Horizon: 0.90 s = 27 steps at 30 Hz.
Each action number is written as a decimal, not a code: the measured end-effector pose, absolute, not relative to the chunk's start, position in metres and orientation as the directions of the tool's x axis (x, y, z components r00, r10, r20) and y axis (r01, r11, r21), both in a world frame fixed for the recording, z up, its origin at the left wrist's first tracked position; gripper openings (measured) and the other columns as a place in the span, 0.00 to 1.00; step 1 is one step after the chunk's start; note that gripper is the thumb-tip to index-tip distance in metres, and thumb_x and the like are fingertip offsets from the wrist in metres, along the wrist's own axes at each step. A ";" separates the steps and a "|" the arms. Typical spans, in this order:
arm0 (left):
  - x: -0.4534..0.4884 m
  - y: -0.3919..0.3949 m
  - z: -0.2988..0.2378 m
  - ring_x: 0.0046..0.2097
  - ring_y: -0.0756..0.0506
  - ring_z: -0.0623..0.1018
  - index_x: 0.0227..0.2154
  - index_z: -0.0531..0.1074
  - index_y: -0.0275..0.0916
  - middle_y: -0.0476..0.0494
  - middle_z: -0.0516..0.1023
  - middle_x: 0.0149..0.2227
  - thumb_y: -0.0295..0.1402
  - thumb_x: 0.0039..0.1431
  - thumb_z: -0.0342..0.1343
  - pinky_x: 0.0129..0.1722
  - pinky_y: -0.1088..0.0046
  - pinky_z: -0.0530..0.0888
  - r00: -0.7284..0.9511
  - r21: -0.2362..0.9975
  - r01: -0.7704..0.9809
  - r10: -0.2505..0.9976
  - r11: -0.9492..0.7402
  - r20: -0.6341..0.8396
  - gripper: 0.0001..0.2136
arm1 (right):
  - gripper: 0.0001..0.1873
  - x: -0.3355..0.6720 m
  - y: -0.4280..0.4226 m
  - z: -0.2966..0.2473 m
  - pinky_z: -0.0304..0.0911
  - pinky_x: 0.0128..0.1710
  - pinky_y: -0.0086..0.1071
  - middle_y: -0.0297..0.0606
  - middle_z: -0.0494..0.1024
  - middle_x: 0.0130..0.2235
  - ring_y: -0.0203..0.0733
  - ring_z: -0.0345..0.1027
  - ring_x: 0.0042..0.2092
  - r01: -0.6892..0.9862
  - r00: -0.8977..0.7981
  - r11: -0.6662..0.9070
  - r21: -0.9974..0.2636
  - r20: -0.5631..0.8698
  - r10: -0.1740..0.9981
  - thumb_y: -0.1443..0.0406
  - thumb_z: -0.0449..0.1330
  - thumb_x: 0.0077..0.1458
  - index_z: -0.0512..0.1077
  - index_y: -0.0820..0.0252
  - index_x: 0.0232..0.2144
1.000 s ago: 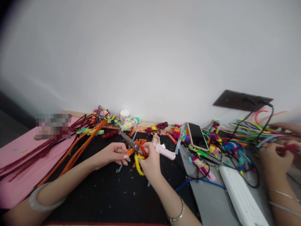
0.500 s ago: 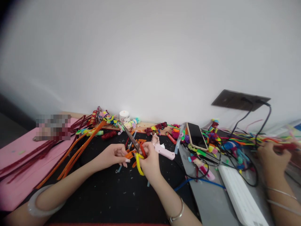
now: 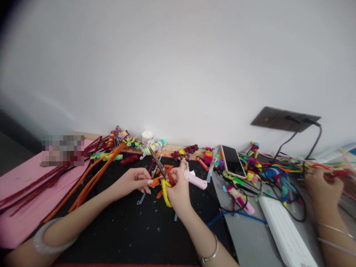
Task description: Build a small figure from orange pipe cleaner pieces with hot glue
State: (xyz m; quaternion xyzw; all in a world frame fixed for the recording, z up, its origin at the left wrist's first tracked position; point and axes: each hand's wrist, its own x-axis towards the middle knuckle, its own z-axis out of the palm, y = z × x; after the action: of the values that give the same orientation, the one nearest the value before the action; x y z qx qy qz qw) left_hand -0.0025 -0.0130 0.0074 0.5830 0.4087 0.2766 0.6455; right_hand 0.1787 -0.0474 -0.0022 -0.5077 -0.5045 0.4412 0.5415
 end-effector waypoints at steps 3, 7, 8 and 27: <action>-0.002 -0.014 0.008 0.26 0.46 0.80 0.28 0.68 0.34 0.45 0.79 0.22 0.39 0.51 0.61 0.26 0.76 0.72 0.505 0.982 0.120 0.842 0.148 -0.189 0.12 | 0.16 0.179 -0.047 -0.003 0.68 0.33 0.32 0.29 0.73 0.26 0.42 0.73 0.32 0.027 0.101 0.101 -0.995 0.103 0.990 0.72 0.61 0.39 0.58 0.54 0.28; -0.002 -0.015 0.010 0.26 0.47 0.80 0.28 0.68 0.34 0.45 0.79 0.22 0.38 0.51 0.60 0.27 0.75 0.72 0.487 0.988 0.122 0.861 0.099 -0.147 0.12 | 0.16 0.180 -0.046 -0.004 0.67 0.32 0.32 0.29 0.73 0.27 0.42 0.73 0.31 0.021 0.122 0.087 -0.996 0.089 0.989 0.72 0.61 0.39 0.58 0.54 0.29; -0.002 -0.015 0.010 0.26 0.47 0.80 0.28 0.68 0.34 0.45 0.79 0.21 0.38 0.51 0.60 0.27 0.75 0.72 0.477 0.988 0.125 0.868 0.087 -0.137 0.11 | 0.16 0.180 -0.045 -0.004 0.67 0.32 0.32 0.30 0.73 0.27 0.42 0.73 0.31 0.019 0.124 0.083 -0.996 0.085 0.989 0.72 0.61 0.39 0.58 0.54 0.29; -0.016 -0.005 0.004 0.26 0.48 0.78 0.30 0.69 0.36 0.49 0.75 0.26 0.36 0.56 0.54 0.29 0.74 0.73 0.247 0.930 0.285 0.956 -0.230 0.161 0.07 | 0.16 0.185 -0.045 -0.006 0.67 0.27 0.31 0.32 0.76 0.28 0.38 0.70 0.26 0.094 0.169 0.120 -0.988 0.135 0.976 0.68 0.62 0.41 0.58 0.55 0.31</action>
State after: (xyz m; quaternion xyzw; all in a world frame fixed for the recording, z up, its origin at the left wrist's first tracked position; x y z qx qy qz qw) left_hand -0.0160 -0.0051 0.0035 0.6721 0.4614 0.4043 0.4147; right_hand 0.1846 -0.0446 -0.0060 -0.5291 -0.5055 0.3998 0.5519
